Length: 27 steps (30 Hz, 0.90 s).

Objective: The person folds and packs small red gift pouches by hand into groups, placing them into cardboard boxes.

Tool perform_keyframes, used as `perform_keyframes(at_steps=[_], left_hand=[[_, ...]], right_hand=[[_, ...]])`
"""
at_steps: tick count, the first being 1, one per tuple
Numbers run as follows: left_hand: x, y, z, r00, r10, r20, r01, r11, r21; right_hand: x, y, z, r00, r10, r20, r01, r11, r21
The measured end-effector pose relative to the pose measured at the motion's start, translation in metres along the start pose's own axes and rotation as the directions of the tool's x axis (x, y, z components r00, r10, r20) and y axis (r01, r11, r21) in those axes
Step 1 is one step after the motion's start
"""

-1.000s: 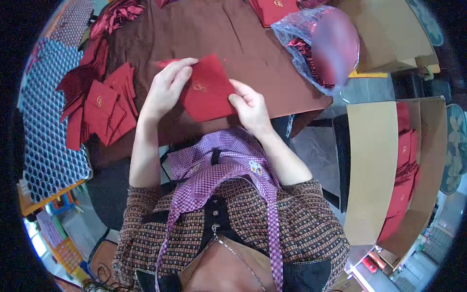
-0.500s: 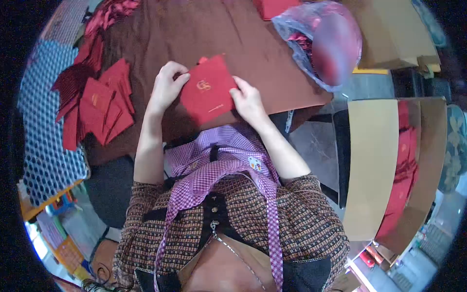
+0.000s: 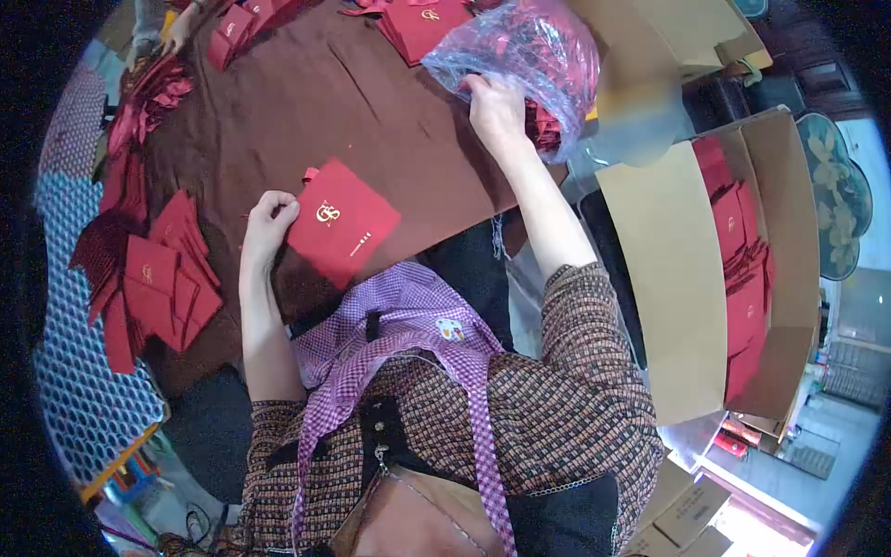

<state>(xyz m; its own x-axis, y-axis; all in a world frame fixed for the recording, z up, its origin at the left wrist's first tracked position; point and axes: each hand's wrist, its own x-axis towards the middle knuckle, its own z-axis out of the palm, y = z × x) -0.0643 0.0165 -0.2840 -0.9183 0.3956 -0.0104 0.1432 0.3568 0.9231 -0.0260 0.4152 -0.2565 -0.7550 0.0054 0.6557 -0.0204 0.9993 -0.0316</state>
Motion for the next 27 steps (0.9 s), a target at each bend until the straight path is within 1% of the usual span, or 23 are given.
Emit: perform_keyframes(at_steps=[1, 3, 4, 5, 6, 7, 8, 9, 10, 11, 12, 13, 15, 17, 19, 20, 21, 22, 23, 24, 25, 26, 27], left_hand=[[0.0, -0.005, 0.001, 1.0, 0.002, -0.011, -0.002, 1.0, 0.004], [-0.001, -0.005, -0.001, 1.0, 0.004, -0.005, -0.004, 0.998, 0.06], [-0.002, 0.006, -0.002, 0.997, -0.069, 0.019, 0.069, 0.997, -0.018], [-0.003, 0.005, -0.003, 1.0, 0.015, 0.002, -0.015, 1.0, 0.007], [-0.004, -0.003, -0.003, 0.998, 0.055, -0.026, -0.054, 0.998, 0.045], [-0.003, -0.006, -0.002, 1.0, 0.001, -0.003, -0.001, 1.0, -0.007], [-0.004, 0.008, -0.005, 0.999, 0.045, 0.008, -0.045, 0.997, 0.061], [-0.006, 0.005, -0.002, 1.0, -0.019, -0.009, 0.019, 1.0, 0.0], [-0.005, 0.003, -0.002, 0.999, -0.036, -0.004, 0.036, 0.999, -0.029], [-0.003, -0.002, 0.0, 0.998, 0.045, -0.032, -0.045, 0.999, 0.005], [-0.004, 0.005, 0.0, 0.999, -0.044, -0.013, 0.043, 0.998, -0.04], [0.0, -0.002, 0.001, 1.0, -0.005, -0.004, 0.005, 0.999, 0.054], [0.002, -0.005, 0.002, 1.0, -0.023, 0.0, 0.023, 1.0, -0.003], [0.0, -0.003, 0.002, 1.0, -0.023, 0.004, 0.024, 1.0, -0.021], [-0.001, -0.002, 0.001, 0.999, -0.04, 0.004, 0.04, 0.998, -0.052], [0.0, -0.001, 0.001, 1.0, -0.003, -0.009, 0.003, 1.0, 0.03], [0.002, -0.009, 0.001, 1.0, 0.025, 0.008, -0.025, 1.0, -0.011], [0.002, -0.009, -0.001, 0.999, 0.047, 0.017, -0.047, 0.999, 0.007], [-0.002, 0.012, -0.006, 0.997, -0.066, 0.049, 0.064, 0.997, 0.037], [0.0, 0.003, -0.005, 1.0, -0.01, 0.025, 0.008, 0.996, 0.092], [-0.002, 0.011, -0.006, 0.997, -0.071, 0.043, 0.069, 0.996, 0.048], [0.0, 0.007, -0.008, 0.997, -0.012, 0.073, 0.011, 1.0, 0.021], [0.002, -0.003, -0.007, 0.997, 0.011, 0.073, -0.015, 0.998, 0.057]], right_hand=[[-0.002, 0.001, 0.004, 1.0, -0.006, -0.007, 0.007, 1.0, 0.007], [0.002, -0.004, 0.012, 0.995, -0.015, 0.097, 0.022, 0.997, -0.072], [0.007, -0.008, 0.011, 0.997, -0.074, 0.03, 0.076, 0.995, -0.063], [0.009, -0.01, 0.01, 0.993, -0.05, 0.103, 0.06, 0.994, -0.09], [0.01, -0.011, 0.011, 0.994, -0.069, 0.079, 0.072, 0.997, -0.03], [0.013, -0.009, 0.012, 0.993, -0.1, 0.054, 0.099, 0.994, 0.036], [0.012, -0.006, 0.015, 0.994, -0.108, 0.03, 0.108, 0.994, 0.017], [0.015, -0.005, 0.02, 0.988, -0.155, 0.012, 0.155, 0.987, 0.03], [0.012, -0.006, 0.022, 0.992, -0.096, 0.078, 0.096, 0.995, 0.002], [0.008, -0.012, 0.019, 0.99, -0.053, 0.132, 0.059, 0.998, -0.039], [0.009, -0.016, 0.021, 0.989, -0.14, 0.051, 0.138, 0.99, 0.03], [0.009, -0.023, 0.017, 0.98, -0.179, 0.09, 0.173, 0.982, 0.071], [0.005, -0.041, 0.019, 0.972, -0.223, 0.068, 0.204, 0.955, 0.217], [0.009, -0.084, 0.002, 0.95, -0.311, 0.041, 0.28, 0.899, 0.336], [0.001, -0.125, 0.003, 0.924, -0.379, -0.041, 0.326, 0.729, 0.602], [-0.003, -0.151, -0.005, 0.929, -0.368, -0.027, 0.285, 0.67, 0.685], [-0.007, -0.177, -0.019, 0.935, -0.354, 0.0, 0.23, 0.609, 0.759], [-0.014, -0.197, -0.033, 0.942, -0.296, 0.161, -0.006, 0.462, 0.887], [-0.02, -0.211, -0.047, 0.912, -0.25, 0.326, -0.254, 0.282, 0.925], [-0.022, -0.219, -0.054, 0.92, -0.27, 0.284, -0.202, 0.294, 0.934], [-0.023, -0.221, -0.058, 0.927, -0.292, 0.234, -0.142, 0.304, 0.942], [-0.027, -0.219, -0.059, 0.926, -0.239, 0.293, -0.198, 0.354, 0.914], [-0.029, -0.216, -0.056, 0.921, -0.186, 0.342, -0.248, 0.397, 0.884]])
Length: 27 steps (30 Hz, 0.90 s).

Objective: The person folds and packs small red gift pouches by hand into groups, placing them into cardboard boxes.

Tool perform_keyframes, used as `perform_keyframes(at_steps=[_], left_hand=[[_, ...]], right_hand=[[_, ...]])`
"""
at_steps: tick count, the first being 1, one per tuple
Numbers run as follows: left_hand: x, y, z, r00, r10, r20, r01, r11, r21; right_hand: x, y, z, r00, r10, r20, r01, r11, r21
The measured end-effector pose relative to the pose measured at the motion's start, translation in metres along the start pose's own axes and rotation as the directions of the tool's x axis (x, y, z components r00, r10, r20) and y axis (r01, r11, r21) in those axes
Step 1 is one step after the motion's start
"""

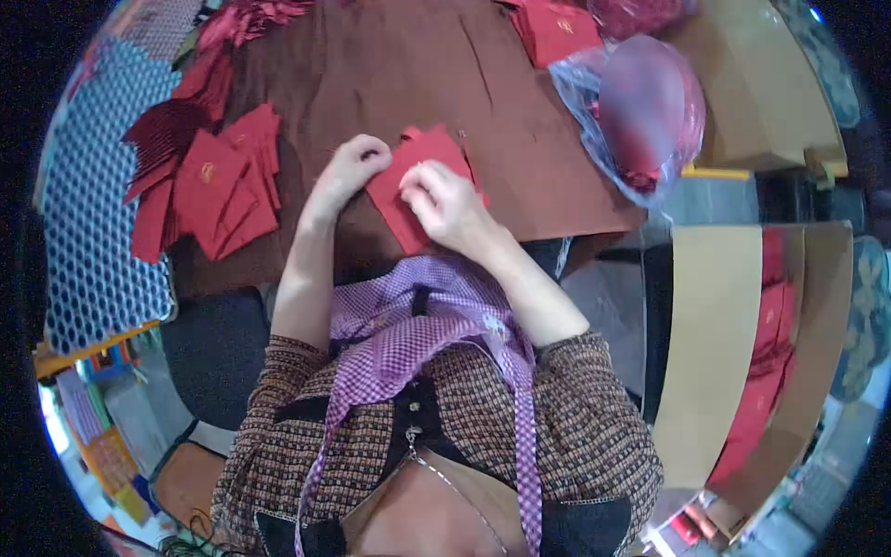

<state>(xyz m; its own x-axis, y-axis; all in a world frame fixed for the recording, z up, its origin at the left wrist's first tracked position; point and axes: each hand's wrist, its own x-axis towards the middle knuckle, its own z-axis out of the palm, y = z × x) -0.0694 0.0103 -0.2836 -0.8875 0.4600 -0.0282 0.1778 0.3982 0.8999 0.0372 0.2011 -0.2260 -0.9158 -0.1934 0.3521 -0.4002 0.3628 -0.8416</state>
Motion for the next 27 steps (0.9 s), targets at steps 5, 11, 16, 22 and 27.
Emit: perform_keyframes(at_steps=[5, 11, 16, 22, 27], left_hand=[[0.001, 0.012, -0.001, 0.988, -0.133, 0.082, 0.14, 0.986, -0.096], [0.007, 0.027, 0.007, 0.999, 0.05, 0.006, -0.05, 0.941, 0.335], [0.015, 0.034, 0.014, 0.983, 0.181, -0.026, -0.149, 0.88, 0.451], [0.018, 0.056, 0.01, 0.997, 0.016, 0.075, -0.04, 0.942, 0.333], [0.02, 0.043, 0.009, 0.954, -0.12, 0.275, 0.087, 0.988, 0.13]], right_hand=[[-0.012, 0.062, -0.008, 0.951, 0.184, -0.248, -0.238, 0.948, -0.209], [-0.008, 0.053, -0.006, 0.941, 0.256, -0.222, -0.306, 0.922, -0.239], [-0.012, 0.052, -0.001, 0.944, 0.245, -0.222, -0.301, 0.916, -0.266], [-0.016, 0.045, 0.0, 0.945, 0.265, -0.189, -0.309, 0.915, -0.261], [-0.02, 0.047, 0.002, 0.95, 0.241, -0.2, -0.28, 0.94, -0.194]])
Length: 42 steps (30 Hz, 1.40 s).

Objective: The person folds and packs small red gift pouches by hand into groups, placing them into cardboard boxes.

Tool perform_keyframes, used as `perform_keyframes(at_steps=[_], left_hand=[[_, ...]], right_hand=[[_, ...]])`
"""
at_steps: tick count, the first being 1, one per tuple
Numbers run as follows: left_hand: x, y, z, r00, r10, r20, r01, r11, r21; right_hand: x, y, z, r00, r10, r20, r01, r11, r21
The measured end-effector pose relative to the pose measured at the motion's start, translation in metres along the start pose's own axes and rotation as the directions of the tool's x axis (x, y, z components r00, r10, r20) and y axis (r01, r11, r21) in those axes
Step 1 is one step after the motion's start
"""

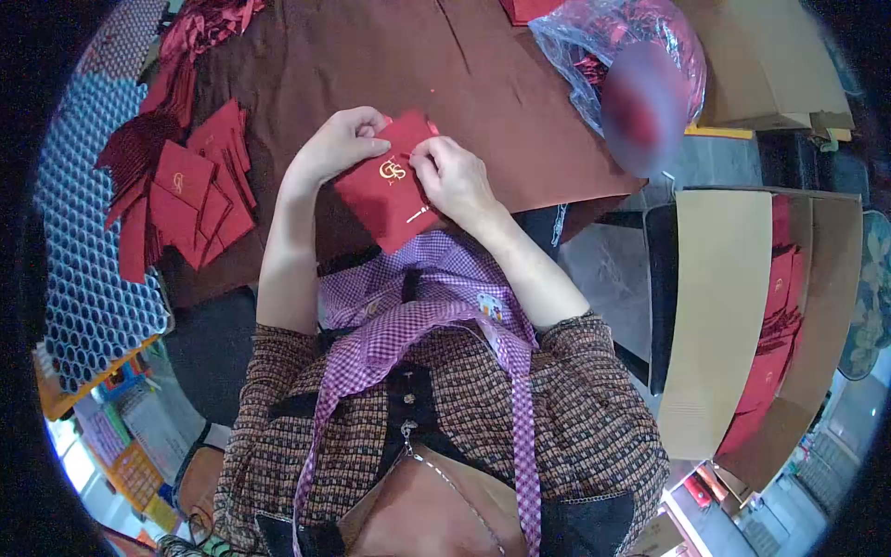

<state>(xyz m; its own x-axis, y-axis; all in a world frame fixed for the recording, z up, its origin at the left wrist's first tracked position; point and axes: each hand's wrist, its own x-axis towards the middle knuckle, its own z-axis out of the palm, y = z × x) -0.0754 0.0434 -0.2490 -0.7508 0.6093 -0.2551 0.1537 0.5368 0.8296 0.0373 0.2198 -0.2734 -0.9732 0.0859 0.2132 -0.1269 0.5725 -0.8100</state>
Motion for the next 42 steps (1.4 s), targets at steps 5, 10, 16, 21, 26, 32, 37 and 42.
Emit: perform_keyframes(at_steps=[5, 10, 16, 21, 26, 32, 37, 42], left_hand=[[-0.006, -0.006, 0.007, 0.999, -0.028, 0.017, 0.032, 0.94, -0.34], [-0.012, -0.006, 0.012, 0.996, -0.029, 0.086, 0.066, 0.884, -0.462], [-0.013, -0.015, 0.019, 0.998, -0.02, 0.056, 0.045, 0.864, -0.502], [-0.013, -0.015, 0.018, 0.997, -0.009, 0.07, 0.045, 0.851, -0.524], [-0.011, -0.019, 0.019, 0.995, -0.007, 0.097, 0.061, 0.822, -0.566], [-0.014, -0.013, 0.018, 0.997, -0.018, 0.08, 0.057, 0.849, -0.526], [-0.015, -0.013, 0.019, 0.998, -0.023, 0.054, 0.048, 0.853, -0.519], [-0.015, -0.013, 0.019, 0.998, -0.041, 0.044, 0.058, 0.869, -0.492]], right_hand=[[0.005, -0.017, -0.01, 0.995, 0.089, -0.033, -0.089, 0.996, 0.009], [0.009, -0.025, -0.011, 0.999, 0.04, -0.001, -0.039, 0.988, -0.15], [0.008, -0.02, -0.006, 0.999, 0.037, 0.022, -0.032, 0.978, -0.208], [0.009, -0.021, -0.006, 0.998, 0.047, 0.038, -0.037, 0.974, -0.223], [0.01, -0.02, -0.006, 0.996, 0.082, 0.048, -0.071, 0.979, -0.19], [0.013, -0.021, -0.005, 0.985, 0.158, 0.07, -0.14, 0.967, -0.212], [0.014, -0.016, -0.004, 0.986, 0.155, 0.062, -0.145, 0.979, -0.146], [0.015, -0.018, -0.003, 0.986, 0.154, 0.059, -0.142, 0.975, -0.17]])
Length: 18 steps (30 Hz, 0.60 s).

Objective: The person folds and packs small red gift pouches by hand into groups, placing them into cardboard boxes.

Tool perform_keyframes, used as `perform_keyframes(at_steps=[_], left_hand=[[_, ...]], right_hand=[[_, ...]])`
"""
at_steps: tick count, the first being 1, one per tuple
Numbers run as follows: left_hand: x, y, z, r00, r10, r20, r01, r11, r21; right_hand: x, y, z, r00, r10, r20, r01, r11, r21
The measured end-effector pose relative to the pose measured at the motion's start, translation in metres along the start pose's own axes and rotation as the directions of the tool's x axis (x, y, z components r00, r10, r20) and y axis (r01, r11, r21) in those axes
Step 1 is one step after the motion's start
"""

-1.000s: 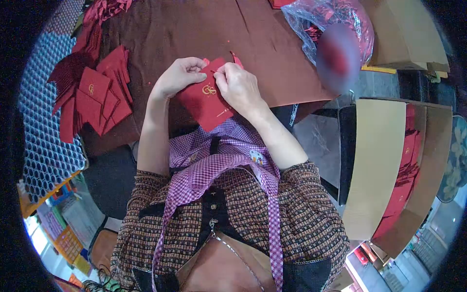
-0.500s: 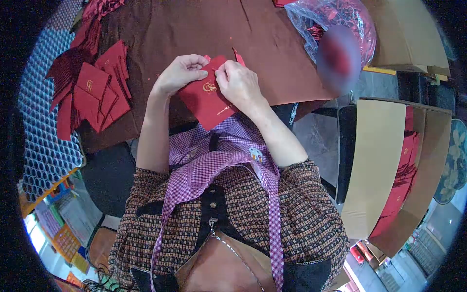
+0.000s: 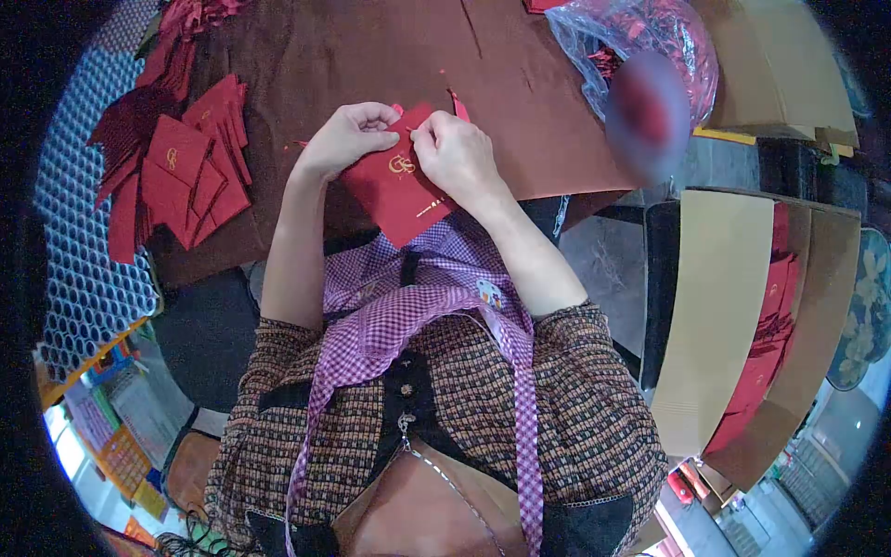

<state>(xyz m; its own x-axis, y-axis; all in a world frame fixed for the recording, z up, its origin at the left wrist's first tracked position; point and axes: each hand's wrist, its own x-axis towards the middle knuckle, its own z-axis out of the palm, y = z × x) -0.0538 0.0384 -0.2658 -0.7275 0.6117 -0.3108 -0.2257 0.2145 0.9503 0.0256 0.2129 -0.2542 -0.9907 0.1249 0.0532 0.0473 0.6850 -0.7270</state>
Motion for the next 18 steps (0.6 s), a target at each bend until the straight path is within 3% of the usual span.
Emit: perform_keyframes(at_steps=[5, 10, 13, 18], left_hand=[[-0.001, -0.001, 0.003, 1.0, 0.001, -0.027, -0.002, 1.0, -0.026], [-0.002, -0.004, 0.006, 0.999, 0.015, -0.031, -0.015, 1.0, 0.006], [0.0, -0.008, 0.006, 0.999, 0.023, -0.027, -0.023, 0.999, 0.024], [-0.003, -0.006, 0.008, 0.998, 0.024, -0.055, -0.021, 0.998, 0.054]], right_hand=[[0.002, -0.004, 0.0, 0.998, -0.068, 0.009, 0.068, 0.994, -0.08], [0.007, -0.008, -0.004, 0.98, -0.162, 0.115, 0.185, 0.954, -0.237], [0.012, -0.013, -0.005, 0.963, -0.17, 0.21, 0.234, 0.915, -0.329], [0.02, -0.019, -0.004, 0.952, -0.132, 0.275, 0.221, 0.92, -0.322]])
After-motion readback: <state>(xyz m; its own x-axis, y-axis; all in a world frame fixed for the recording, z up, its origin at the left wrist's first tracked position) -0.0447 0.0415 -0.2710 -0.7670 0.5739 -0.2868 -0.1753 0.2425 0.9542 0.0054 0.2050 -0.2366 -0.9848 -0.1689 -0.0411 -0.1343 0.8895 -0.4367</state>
